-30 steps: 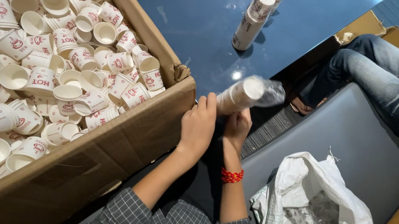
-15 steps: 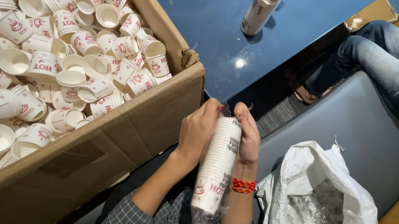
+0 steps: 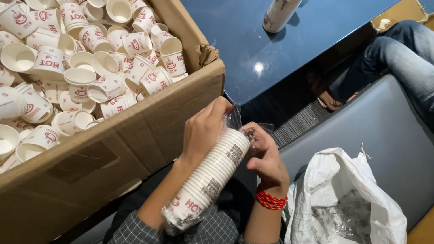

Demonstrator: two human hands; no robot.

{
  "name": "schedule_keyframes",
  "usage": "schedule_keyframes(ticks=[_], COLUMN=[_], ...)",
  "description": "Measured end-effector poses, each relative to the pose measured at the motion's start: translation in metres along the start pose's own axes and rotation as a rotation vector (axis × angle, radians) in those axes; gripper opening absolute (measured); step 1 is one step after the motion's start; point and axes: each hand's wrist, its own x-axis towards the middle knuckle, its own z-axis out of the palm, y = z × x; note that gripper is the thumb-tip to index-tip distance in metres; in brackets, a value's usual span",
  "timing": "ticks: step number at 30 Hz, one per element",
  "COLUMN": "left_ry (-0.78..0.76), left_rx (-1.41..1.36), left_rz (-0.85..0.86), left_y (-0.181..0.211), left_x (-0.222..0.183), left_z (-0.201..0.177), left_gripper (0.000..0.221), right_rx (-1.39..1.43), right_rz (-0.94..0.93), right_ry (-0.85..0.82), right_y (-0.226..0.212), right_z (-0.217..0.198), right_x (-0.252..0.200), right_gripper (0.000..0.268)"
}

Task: Packaging stacks of paper cups into plastic sleeves and placing them in a cardboard box.

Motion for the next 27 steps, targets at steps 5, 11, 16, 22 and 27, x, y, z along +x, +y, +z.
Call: schedule_keyframes(ticks=[5, 11, 16, 22, 27], left_ry=[0.033, 0.003, 0.062, 0.026, 0.067], left_rx=[-0.006, -0.009, 0.003, -0.035, -0.021], left_rz=[-0.086, -0.056, 0.077, 0.101, 0.062], left_y=[-0.006, 0.006, 0.015, 0.034, 0.03], left_x=[0.0, -0.001, -0.006, -0.006, -0.009], left_z=[-0.003, -0.009, -0.007, -0.008, -0.008], left_gripper=[0.008, 0.012, 0.009, 0.005, 0.005], right_rx=[-0.039, 0.067, 0.471, 1.11, 0.965], right_rz=[0.11, 0.115, 0.082, -0.195, 0.091], right_ry=[0.05, 0.121, 0.013, -0.499, 0.459], right_y=[0.013, 0.021, 0.04, 0.093, 0.05], right_z=[-0.005, -0.01, -0.023, -0.045, 0.019], right_x=[-0.008, -0.013, -0.016, 0.007, 0.025], right_gripper=[0.042, 0.04, 0.025, 0.024, 0.029])
